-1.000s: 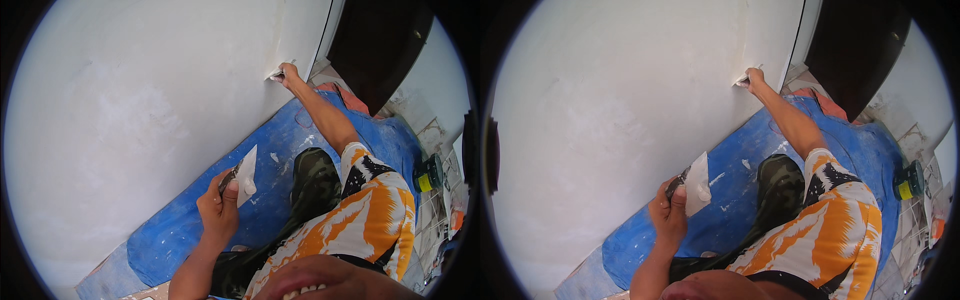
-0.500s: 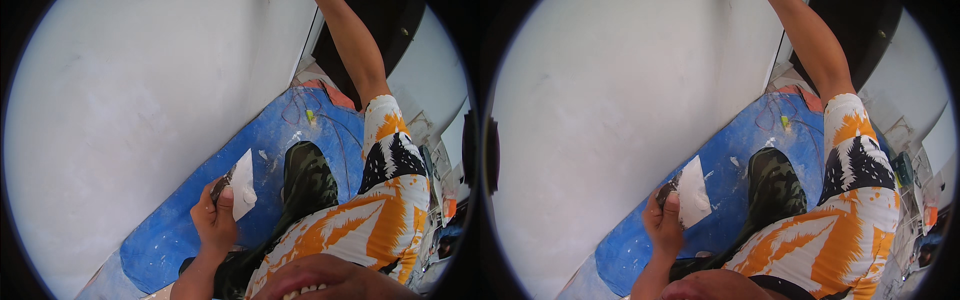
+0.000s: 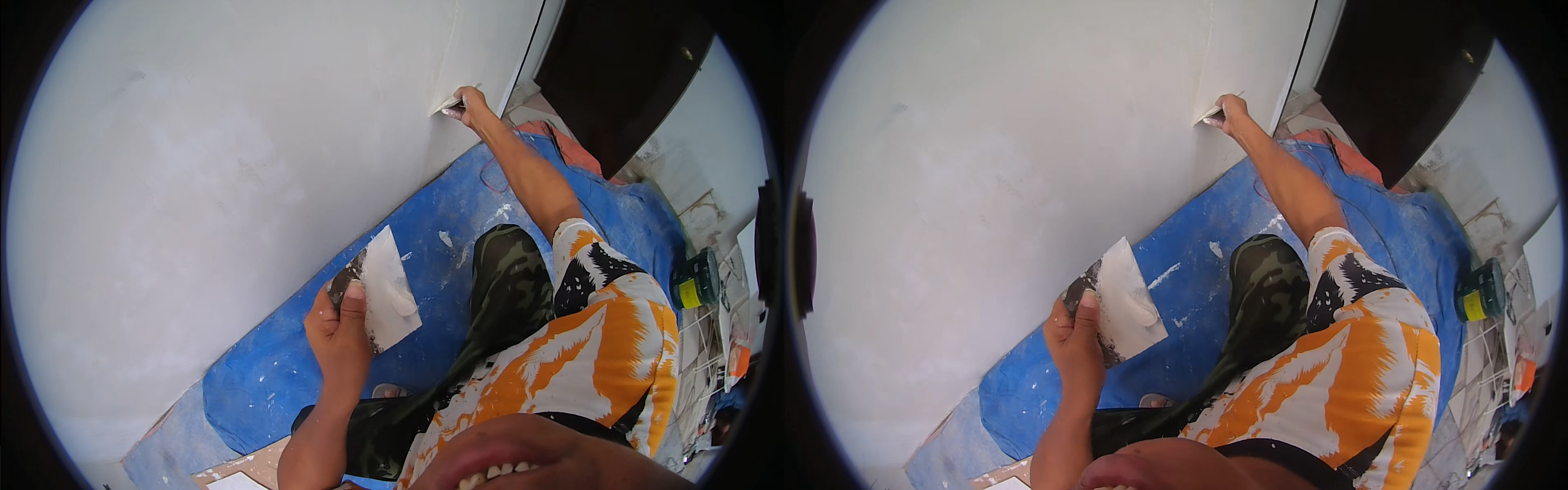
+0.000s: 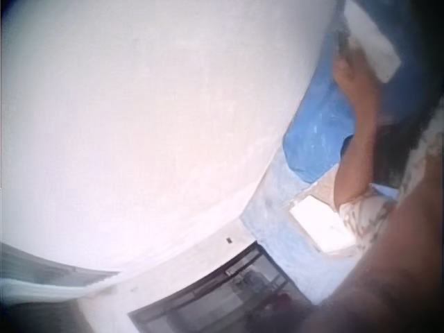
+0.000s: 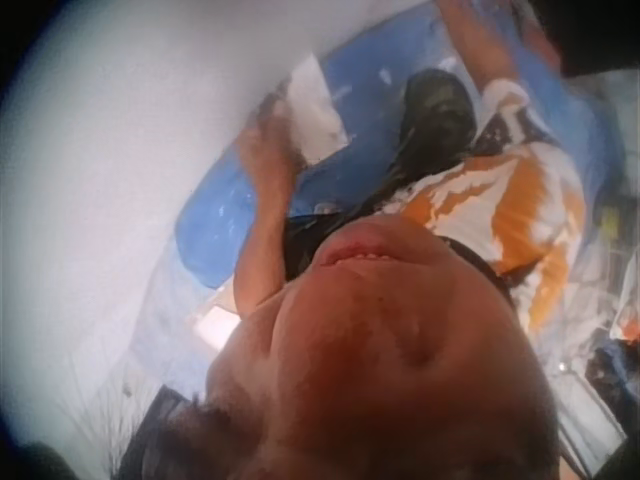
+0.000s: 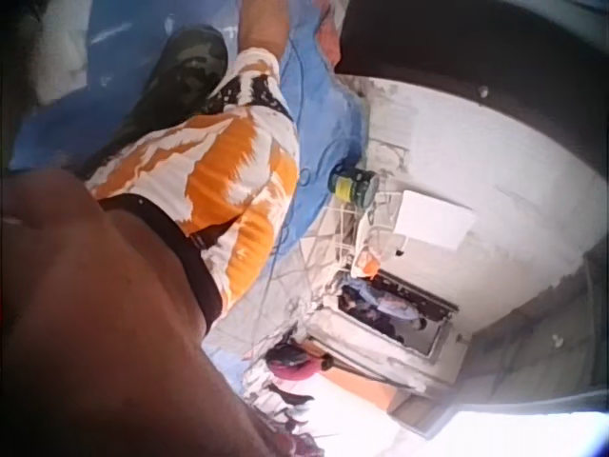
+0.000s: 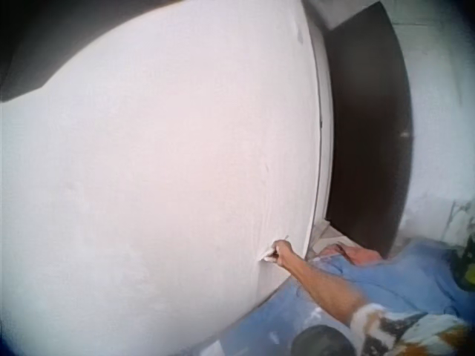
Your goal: The person applies white wall compound to a vertical wall using a small hand trowel and a larger hawk. They repeatedly scoop compound from the hawk and spread it in smooth strokes along the wall surface, occasionally scraping excess back onto the hawk.
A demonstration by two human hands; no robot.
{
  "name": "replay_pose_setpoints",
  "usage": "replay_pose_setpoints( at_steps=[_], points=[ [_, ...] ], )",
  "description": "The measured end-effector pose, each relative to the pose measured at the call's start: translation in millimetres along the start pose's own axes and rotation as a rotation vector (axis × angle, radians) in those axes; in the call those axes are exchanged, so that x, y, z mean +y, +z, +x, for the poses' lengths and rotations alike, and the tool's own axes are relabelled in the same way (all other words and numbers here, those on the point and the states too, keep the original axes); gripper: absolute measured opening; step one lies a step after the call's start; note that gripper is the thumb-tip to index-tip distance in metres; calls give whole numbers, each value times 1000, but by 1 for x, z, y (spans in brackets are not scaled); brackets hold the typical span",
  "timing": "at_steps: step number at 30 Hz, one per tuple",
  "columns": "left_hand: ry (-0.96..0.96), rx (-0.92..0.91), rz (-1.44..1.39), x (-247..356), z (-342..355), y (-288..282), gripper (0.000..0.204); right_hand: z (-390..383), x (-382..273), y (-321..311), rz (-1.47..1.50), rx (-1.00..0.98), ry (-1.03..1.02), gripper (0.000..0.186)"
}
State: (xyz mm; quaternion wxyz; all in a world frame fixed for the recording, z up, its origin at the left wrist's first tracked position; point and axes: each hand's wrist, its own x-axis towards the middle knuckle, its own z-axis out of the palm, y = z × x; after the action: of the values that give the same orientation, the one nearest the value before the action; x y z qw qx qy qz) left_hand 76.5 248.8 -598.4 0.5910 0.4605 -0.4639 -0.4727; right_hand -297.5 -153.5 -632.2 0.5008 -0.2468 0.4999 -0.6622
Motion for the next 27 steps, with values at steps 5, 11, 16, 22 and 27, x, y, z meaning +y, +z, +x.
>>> replay_pose_setpoints(
  at_steps=[5,11,16,22,27],
  points=[
    [66,-84,-26,-4,6,-2,25,-36,-145,68,-196,10,-316,32],
    [-39,-126,-249,-17,18,3,25,-117,-303,169,-520,-138,-717,14],
    [-305,-15,-660,-21,39,-2,31,-226,-282,174,-570,-348,-1105,21],
    [-450,183,-910,-18,67,-9,38,-313,-52,78,-382,-980,-941,29],
    [-440,211,-887,-12,62,-15,36,-312,16,64,-788,-1344,-1485,38]
  ],
)
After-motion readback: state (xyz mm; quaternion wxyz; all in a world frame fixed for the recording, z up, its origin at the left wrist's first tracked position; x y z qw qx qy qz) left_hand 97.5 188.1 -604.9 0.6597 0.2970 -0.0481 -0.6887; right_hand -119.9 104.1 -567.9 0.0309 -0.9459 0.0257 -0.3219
